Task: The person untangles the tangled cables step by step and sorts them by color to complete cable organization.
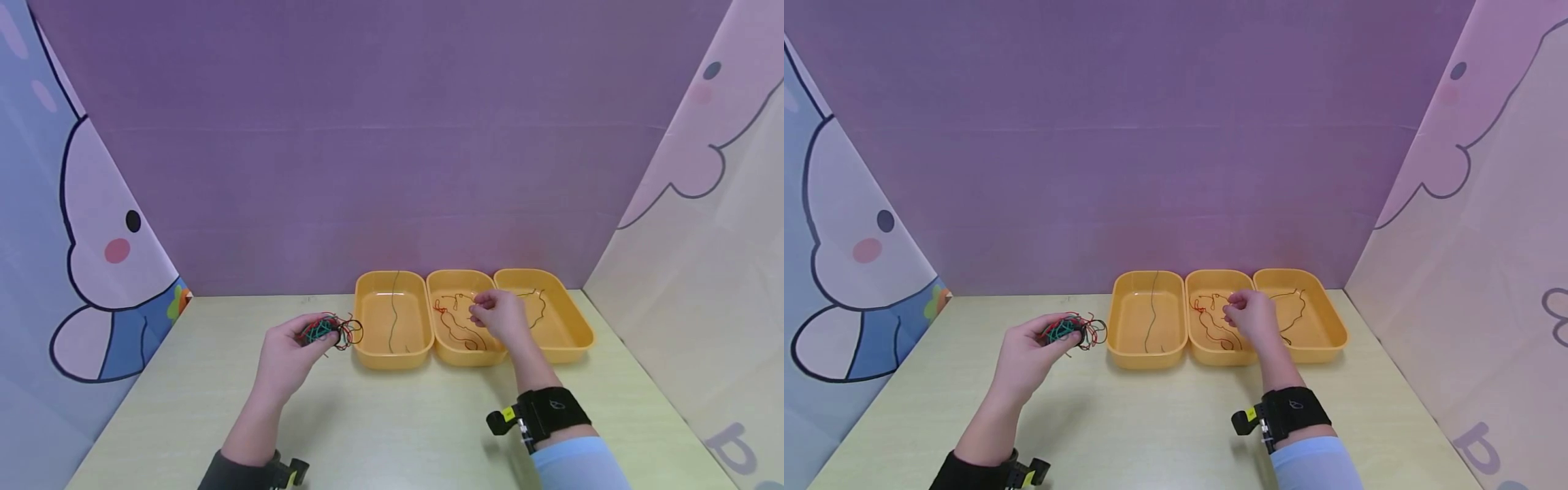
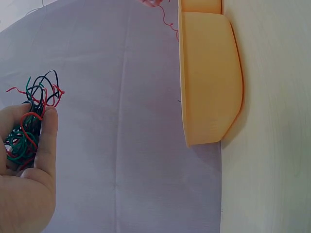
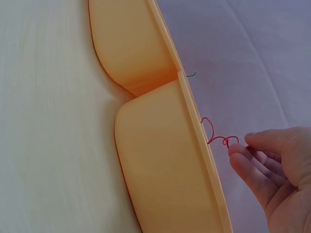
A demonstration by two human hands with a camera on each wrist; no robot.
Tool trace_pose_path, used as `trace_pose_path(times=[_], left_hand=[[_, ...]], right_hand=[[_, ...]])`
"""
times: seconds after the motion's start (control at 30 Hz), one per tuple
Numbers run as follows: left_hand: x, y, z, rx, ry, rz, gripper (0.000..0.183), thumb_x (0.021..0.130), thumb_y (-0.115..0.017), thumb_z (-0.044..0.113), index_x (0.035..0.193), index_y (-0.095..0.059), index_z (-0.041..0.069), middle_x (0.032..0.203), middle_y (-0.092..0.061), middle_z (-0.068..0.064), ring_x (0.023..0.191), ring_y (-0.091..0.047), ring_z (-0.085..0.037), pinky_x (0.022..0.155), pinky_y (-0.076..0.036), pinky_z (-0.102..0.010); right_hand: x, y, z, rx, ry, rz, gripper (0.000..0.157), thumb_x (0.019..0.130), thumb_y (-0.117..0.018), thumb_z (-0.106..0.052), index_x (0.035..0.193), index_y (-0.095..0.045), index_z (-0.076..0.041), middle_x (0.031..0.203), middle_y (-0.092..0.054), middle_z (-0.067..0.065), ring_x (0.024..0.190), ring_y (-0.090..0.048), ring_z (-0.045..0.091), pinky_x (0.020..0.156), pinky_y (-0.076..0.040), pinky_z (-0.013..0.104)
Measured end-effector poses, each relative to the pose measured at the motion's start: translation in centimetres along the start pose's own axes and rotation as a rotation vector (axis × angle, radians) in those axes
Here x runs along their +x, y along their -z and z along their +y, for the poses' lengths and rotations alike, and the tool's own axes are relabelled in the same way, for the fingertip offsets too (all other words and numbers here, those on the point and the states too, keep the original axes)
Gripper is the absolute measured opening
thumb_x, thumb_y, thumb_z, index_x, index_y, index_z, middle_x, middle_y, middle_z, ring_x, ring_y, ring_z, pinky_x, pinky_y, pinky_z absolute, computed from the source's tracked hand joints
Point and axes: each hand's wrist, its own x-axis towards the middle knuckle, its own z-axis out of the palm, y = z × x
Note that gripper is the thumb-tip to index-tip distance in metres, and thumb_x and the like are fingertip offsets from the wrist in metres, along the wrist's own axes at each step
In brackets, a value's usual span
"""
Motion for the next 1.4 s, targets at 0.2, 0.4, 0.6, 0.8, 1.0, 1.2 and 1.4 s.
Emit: trace_pose_path(times=[0.2,0.4,0.6,0.8,1.0,1.2,1.4], left_hand=[[-0.8,-0.1,2.5,0.031,-0.008,-0.005,0.027,0.084,-0.073,0.004,0.11,-0.068,0.001,0.103,-0.067,-0.015,0.084,-0.063,-0.02,0.066,-0.056,-0.023],[-1.1,-0.1,3.3,0.03,-0.028,-0.009,0.027,0.084,-0.072,0.004,0.11,-0.068,0.0,0.102,-0.067,-0.015,0.085,-0.063,-0.019,0.067,-0.056,-0.022],[-1.0,-0.2,3.2,0.031,-0.024,-0.003,0.026,0.083,-0.072,0.001,0.109,-0.068,-0.001,0.102,-0.068,-0.016,0.086,-0.063,-0.019,0.068,-0.056,-0.022],[-1.0,-0.3,3.3,0.03,-0.02,-0.003,0.026,0.083,-0.072,0.001,0.109,-0.068,-0.001,0.102,-0.067,-0.016,0.085,-0.063,-0.019,0.068,-0.056,-0.022],[-1.0,-0.4,3.4,0.028,-0.009,-0.009,0.026,0.084,-0.072,0.001,0.109,-0.068,-0.001,0.102,-0.067,-0.016,0.085,-0.063,-0.02,0.068,-0.056,-0.023],[-1.0,-0.3,3.5,0.028,-0.019,-0.012,0.026,0.083,-0.072,0.001,0.109,-0.068,-0.001,0.102,-0.067,-0.016,0.086,-0.063,-0.02,0.069,-0.056,-0.023],[-1.1,-0.2,3.4,0.026,-0.016,-0.015,0.026,0.083,-0.072,0.001,0.109,-0.068,-0.001,0.102,-0.067,-0.016,0.085,-0.063,-0.019,0.068,-0.056,-0.023]], right_hand=[[-0.1,-0.3,0.2,-0.006,-0.022,-0.006,0.014,0.088,-0.07,-0.007,0.097,-0.063,0.0,0.087,-0.066,0.014,0.072,-0.065,0.018,0.069,-0.059,0.04],[-0.4,-0.3,0.3,-0.018,-0.013,-0.009,0.012,0.088,-0.069,-0.006,0.096,-0.063,0.001,0.087,-0.066,0.014,0.073,-0.066,0.02,0.068,-0.059,0.038],[-0.5,-0.2,0.4,-0.031,-0.008,-0.004,0.012,0.089,-0.069,-0.008,0.096,-0.063,-0.001,0.087,-0.066,0.013,0.074,-0.066,0.021,0.067,-0.059,0.037],[-0.6,0.2,0.0,-0.069,-0.011,-0.005,0.017,0.09,-0.068,-0.016,0.101,-0.064,-0.003,0.09,-0.066,0.01,0.074,-0.064,0.019,0.068,-0.059,0.036],[-1.1,1.2,-1.4,-0.052,0.093,0.053,0.032,0.089,-0.07,-0.028,0.114,-0.063,-0.009,0.102,-0.066,0.008,0.085,-0.063,0.021,0.074,-0.057,0.04],[-1.9,1.8,-3.1,0.098,0.207,0.08,0.053,0.084,-0.074,-0.041,0.127,-0.058,-0.015,0.122,-0.061,0.005,0.105,-0.059,0.02,0.086,-0.053,0.042],[-4.9,2.4,-6.5,0.26,0.291,0.035,0.061,0.085,-0.075,-0.026,0.136,-0.048,-0.007,0.132,-0.053,0.012,0.115,-0.052,0.028,0.093,-0.049,0.044]])
